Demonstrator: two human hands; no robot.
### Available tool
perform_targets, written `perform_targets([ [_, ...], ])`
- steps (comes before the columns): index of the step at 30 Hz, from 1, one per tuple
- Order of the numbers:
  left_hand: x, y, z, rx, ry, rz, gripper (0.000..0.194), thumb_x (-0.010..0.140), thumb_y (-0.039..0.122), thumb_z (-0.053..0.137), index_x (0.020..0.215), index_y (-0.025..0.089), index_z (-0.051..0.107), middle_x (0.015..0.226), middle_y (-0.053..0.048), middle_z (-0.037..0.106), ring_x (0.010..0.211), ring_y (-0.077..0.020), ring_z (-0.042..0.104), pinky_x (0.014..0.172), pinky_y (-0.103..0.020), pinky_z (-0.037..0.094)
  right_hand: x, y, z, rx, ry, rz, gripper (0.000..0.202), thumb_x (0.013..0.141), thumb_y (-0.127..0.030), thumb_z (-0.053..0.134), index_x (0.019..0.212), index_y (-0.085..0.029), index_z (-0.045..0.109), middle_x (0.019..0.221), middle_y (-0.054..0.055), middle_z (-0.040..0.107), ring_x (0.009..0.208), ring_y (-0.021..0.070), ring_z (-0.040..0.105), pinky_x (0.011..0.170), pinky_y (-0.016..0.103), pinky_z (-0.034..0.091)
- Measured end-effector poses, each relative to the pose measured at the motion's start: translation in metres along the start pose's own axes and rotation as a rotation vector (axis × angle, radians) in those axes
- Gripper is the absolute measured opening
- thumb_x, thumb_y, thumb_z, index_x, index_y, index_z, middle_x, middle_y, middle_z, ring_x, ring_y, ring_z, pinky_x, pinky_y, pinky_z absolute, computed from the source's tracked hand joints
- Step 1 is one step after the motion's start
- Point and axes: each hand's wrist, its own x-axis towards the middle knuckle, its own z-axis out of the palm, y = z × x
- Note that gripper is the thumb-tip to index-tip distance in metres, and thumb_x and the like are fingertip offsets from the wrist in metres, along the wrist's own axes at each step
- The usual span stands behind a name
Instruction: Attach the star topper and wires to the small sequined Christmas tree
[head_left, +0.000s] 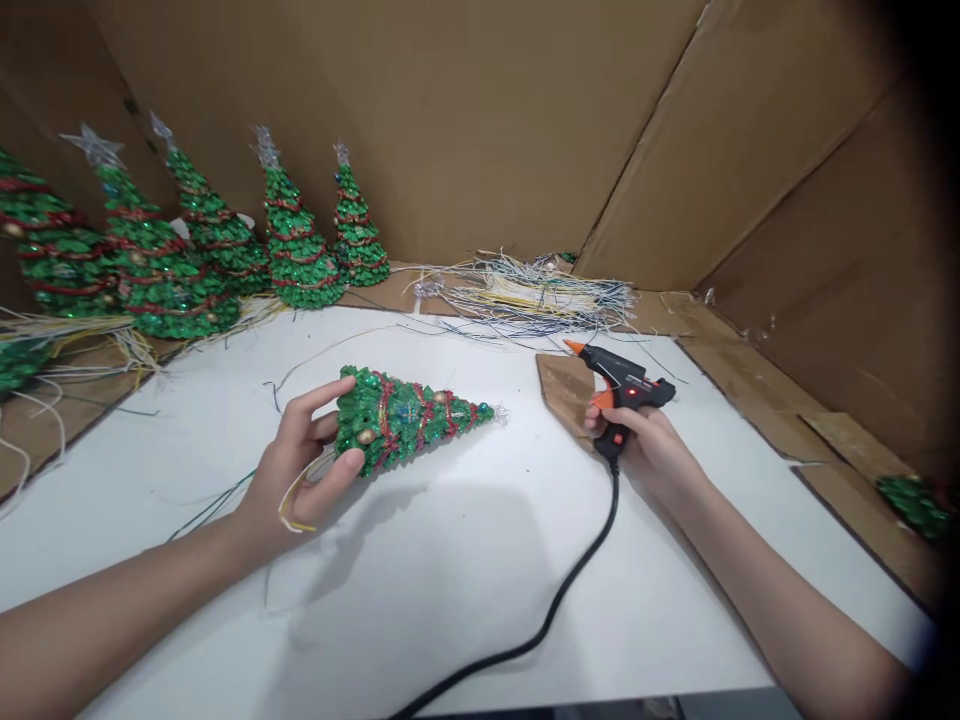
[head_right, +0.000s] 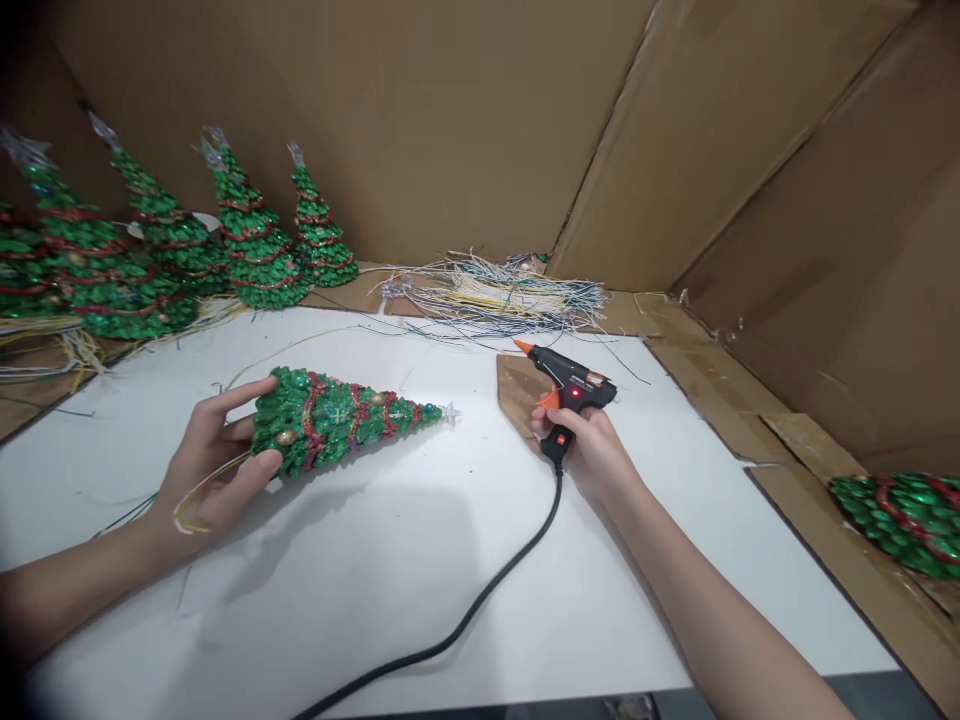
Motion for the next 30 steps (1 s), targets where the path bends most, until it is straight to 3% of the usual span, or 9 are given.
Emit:
perform_targets([
  [7, -0.001, -0.004, -0.004, 0.064, -0.007, -0.007, 0.056, 0.082, 0.022, 0.055, 0.133, 0.023, 0.031, 0.095, -0.008, 0.067, 0.077, -0.0145, 0.062, 0.069, -0.026, 0.049, -0.012, -0.004, -0.013, 0.036, 0.018, 0.105, 0.015, 0.067, -0.026, 0.068, 0.078, -0.017, 0.062, 0.076, 0.003, 0.06, 0.057, 0.01, 0.052, 0.051, 0.022, 0.047],
  [12, -0.001, -0.005, -0.003, 0.064, 0.004, -0.041, 0.057, 0.081, 0.025, 0.056, 0.132, 0.026, 0.031, 0.097, -0.009, 0.067, 0.081, -0.0171, 0.063, 0.068, -0.029, 0.05, -0.028, -0.001, -0.018, 0.092, 0.027, 0.102, 0.021, 0.069, -0.032, 0.069, 0.082, -0.017, 0.064, 0.077, 0.003, 0.059, 0.064, 0.0124, 0.055, 0.065, 0.028, 0.051],
  [17, -0.001, -0.005, -0.003, 0.075, 0.022, -0.008, 0.057, 0.08, 0.023, 0.058, 0.132, 0.024, 0.034, 0.088, -0.006, 0.068, 0.073, -0.0143, 0.062, 0.064, -0.025, 0.049, -0.042, 0.007, -0.02, 0.056, -0.105, 0.048, 0.022, 0.071, -0.026, 0.066, 0.092, -0.02, 0.062, 0.082, 0.003, 0.059, 0.079, 0.016, 0.057, 0.08, 0.037, 0.048],
  [25, 0.001, -0.001, 0.0, 0.04, 0.038, 0.01, 0.056, 0.079, 0.022, 0.058, 0.131, 0.024, 0.036, 0.081, -0.003, 0.065, 0.06, -0.0108, 0.058, 0.052, -0.019, 0.049, -0.044, 0.007, -0.016, 0.084, -0.154, 0.1, 0.029, 0.064, -0.014, 0.066, 0.092, -0.019, 0.061, 0.076, 0.0, 0.053, 0.076, 0.012, 0.05, 0.073, 0.027, 0.046],
  [28, 0.003, -0.001, 0.0, 0.05, 0.025, 0.026, 0.056, 0.079, 0.022, 0.058, 0.13, 0.025, 0.036, 0.077, -0.001, 0.064, 0.052, -0.0087, 0.053, 0.045, -0.017, 0.046, -0.044, 0.006, -0.016, 0.117, -0.116, 0.1, 0.026, 0.064, -0.015, 0.066, 0.089, -0.019, 0.061, 0.083, 0.002, 0.055, 0.076, 0.0127, 0.05, 0.071, 0.028, 0.046],
  [30, 0.003, -0.002, -0.001, 0.059, 0.026, 0.033, 0.055, 0.079, 0.021, 0.057, 0.13, 0.025, 0.036, 0.076, 0.0, 0.064, 0.055, -0.009, 0.055, 0.05, -0.017, 0.048, -0.044, 0.006, -0.015, 0.141, -0.068, 0.109, 0.021, 0.065, -0.017, 0.066, 0.086, -0.018, 0.061, 0.087, 0.003, 0.056, 0.077, 0.0134, 0.051, 0.069, 0.028, 0.047],
])
